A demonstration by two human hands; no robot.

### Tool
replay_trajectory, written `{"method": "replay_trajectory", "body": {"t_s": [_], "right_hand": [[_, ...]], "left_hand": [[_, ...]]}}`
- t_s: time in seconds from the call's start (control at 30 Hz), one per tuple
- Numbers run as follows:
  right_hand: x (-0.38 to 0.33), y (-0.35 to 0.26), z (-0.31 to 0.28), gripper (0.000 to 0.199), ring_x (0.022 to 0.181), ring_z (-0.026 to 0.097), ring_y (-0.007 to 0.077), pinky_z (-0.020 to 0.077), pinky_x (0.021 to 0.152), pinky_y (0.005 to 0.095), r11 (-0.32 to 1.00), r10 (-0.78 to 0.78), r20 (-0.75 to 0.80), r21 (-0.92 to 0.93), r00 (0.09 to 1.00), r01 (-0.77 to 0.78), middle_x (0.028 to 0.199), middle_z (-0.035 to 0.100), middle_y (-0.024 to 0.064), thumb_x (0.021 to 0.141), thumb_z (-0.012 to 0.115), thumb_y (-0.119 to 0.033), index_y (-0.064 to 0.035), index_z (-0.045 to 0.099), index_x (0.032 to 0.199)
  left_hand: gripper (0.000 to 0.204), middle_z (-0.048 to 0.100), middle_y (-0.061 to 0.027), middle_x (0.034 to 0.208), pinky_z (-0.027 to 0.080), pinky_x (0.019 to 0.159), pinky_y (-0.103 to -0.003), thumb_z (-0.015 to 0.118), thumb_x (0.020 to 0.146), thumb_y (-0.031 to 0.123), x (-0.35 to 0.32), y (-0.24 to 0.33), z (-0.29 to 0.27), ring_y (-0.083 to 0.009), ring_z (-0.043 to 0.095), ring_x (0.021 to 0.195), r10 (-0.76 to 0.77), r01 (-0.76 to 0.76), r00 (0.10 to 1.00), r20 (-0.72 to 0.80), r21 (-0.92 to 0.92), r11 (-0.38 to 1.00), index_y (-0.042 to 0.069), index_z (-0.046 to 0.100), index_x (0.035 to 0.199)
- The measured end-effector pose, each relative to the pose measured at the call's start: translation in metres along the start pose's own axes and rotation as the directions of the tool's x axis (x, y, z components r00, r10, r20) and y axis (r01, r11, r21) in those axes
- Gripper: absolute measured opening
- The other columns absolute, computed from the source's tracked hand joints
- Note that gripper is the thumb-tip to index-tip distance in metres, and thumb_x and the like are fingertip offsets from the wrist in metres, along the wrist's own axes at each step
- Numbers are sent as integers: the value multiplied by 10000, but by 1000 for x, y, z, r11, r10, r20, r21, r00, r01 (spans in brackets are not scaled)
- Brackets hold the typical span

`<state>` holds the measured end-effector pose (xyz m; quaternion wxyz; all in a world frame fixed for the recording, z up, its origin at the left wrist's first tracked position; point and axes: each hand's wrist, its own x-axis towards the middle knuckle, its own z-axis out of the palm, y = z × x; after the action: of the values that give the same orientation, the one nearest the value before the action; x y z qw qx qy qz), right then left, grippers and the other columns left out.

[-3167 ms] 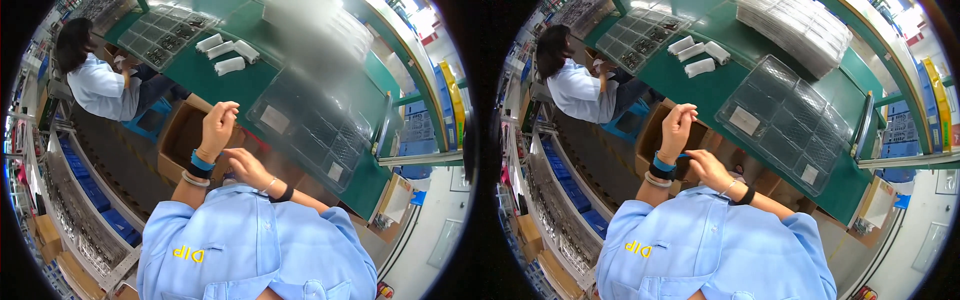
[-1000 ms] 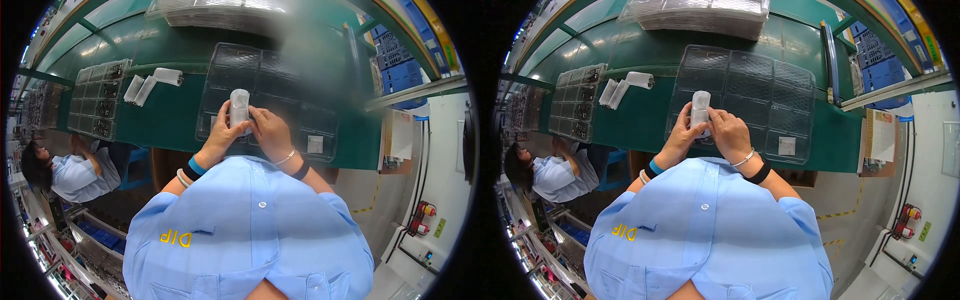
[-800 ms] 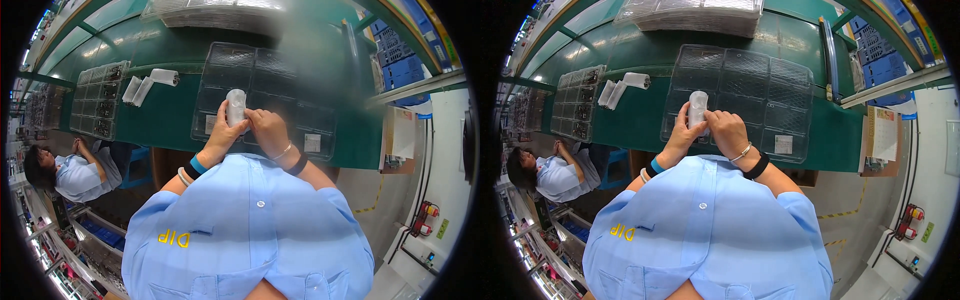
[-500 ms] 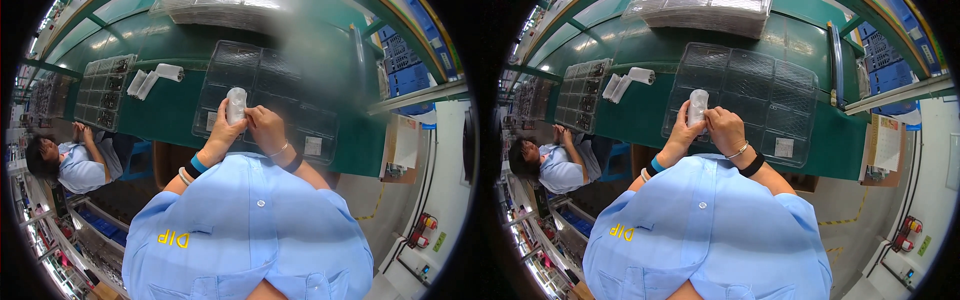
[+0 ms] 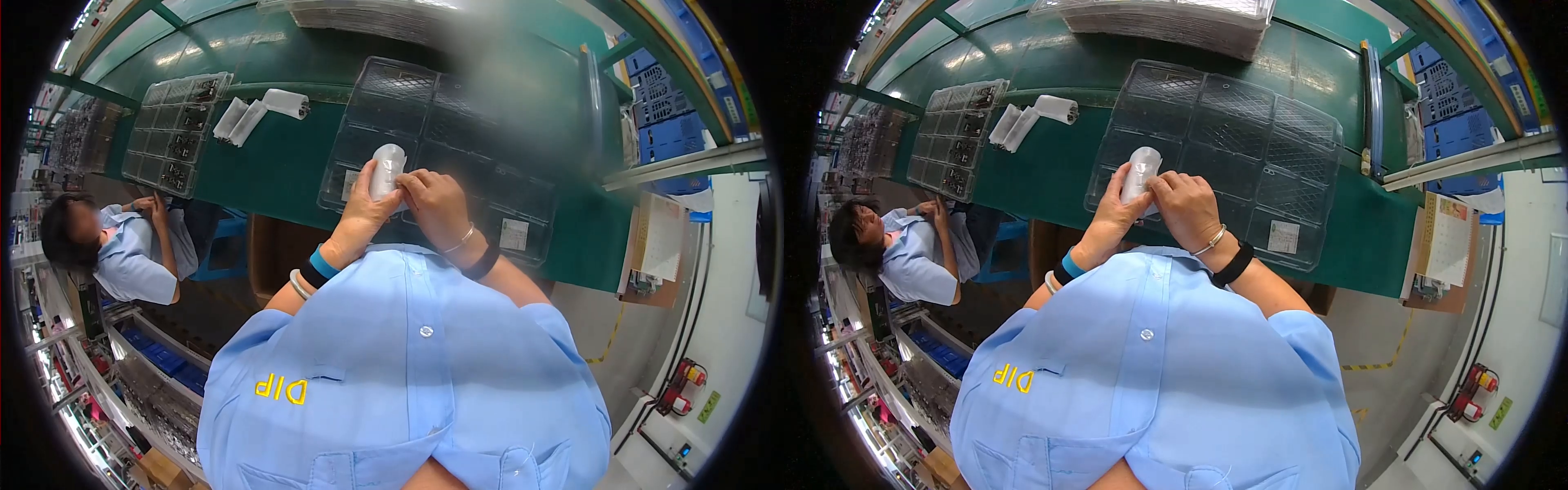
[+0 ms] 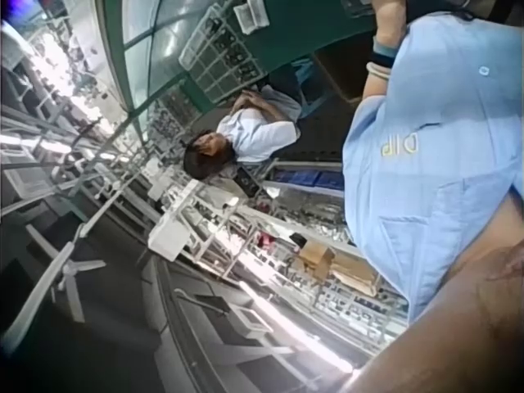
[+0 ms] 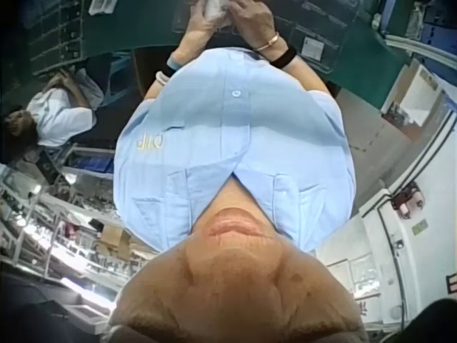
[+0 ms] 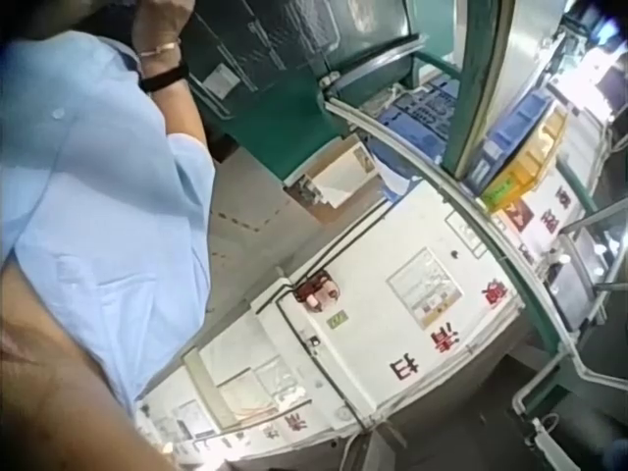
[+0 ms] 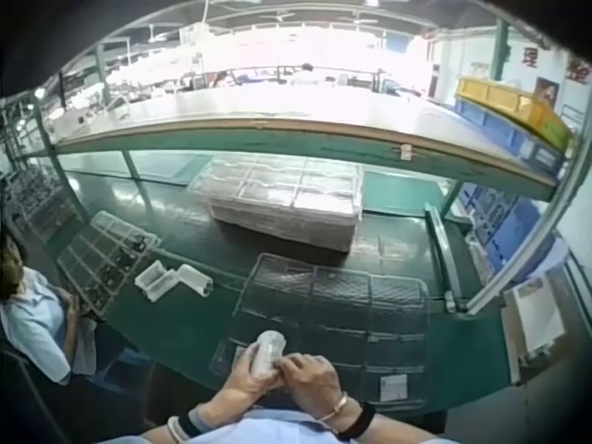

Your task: The person removes a plastic tray from a stack, places circuit boards into the tray compartments, and wraps them in foam sheets. They then place the wrapped boards into a cardboard box, insert a cardboard divider, and repeat the process of wrapping and packing more boards.

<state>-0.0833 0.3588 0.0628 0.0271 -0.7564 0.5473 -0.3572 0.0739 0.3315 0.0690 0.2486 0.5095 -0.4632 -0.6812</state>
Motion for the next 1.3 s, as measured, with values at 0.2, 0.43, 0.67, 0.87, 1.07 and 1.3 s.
{"method": "replay_trajectory", "body": {"t_s": [0.2,0.43,0.67,0.87,1.07,1.3], "right_hand": [[-4,0,8,157,679,610,227,471,593,329,1000,-3,83,-5,997,4,791,610,52,729,687,-106,-91,619,871],[-14,-6,19,128,625,616,235,500,576,316,955,225,49,186,973,-230,772,603,86,756,667,-103,-53,601,853],[-17,-4,23,139,688,636,183,508,628,272,604,562,272,509,781,-613,828,632,89,835,626,-142,-20,596,894],[-13,-2,20,197,721,626,174,497,649,272,583,506,338,543,793,-604,837,633,92,869,616,-214,-21,600,900],[0,-4,31,209,704,594,191,473,625,287,708,377,389,464,841,-532,809,595,87,875,614,-247,-38,601,868],[13,-11,26,76,785,576,229,473,661,307,937,121,149,310,981,-163,855,568,96,808,655,-77,-41,591,825]], "left_hand": [[769,423,-142,1286,504,722,-259,680,849,332,0,-13,-5,-198,524,1017,-9,10,1000,-25,60,998,124,242,1446],[737,421,-129,1286,456,808,-322,666,852,320,-13,-2,-10,-205,477,1059,6,-3,996,90,-33,999,151,255,1440],[765,381,-138,1308,455,831,-320,681,829,343,-16,-5,-14,-212,471,1052,18,-8,995,98,-103,995,152,257,1436],[792,377,-161,1308,470,847,-344,670,822,372,-9,-11,-15,-243,468,1078,73,-74,997,14,108,991,139,235,1442],[704,427,-207,1240,446,926,-396,632,800,198,-11,-25,-19,-358,465,1134,331,-261,940,-85,448,855,101,290,1408],[835,361,-228,1362,323,1060,-386,689,750,265,14,-59,-25,-327,386,1265,502,-475,864,-53,252,843,25,243,1413]]}}
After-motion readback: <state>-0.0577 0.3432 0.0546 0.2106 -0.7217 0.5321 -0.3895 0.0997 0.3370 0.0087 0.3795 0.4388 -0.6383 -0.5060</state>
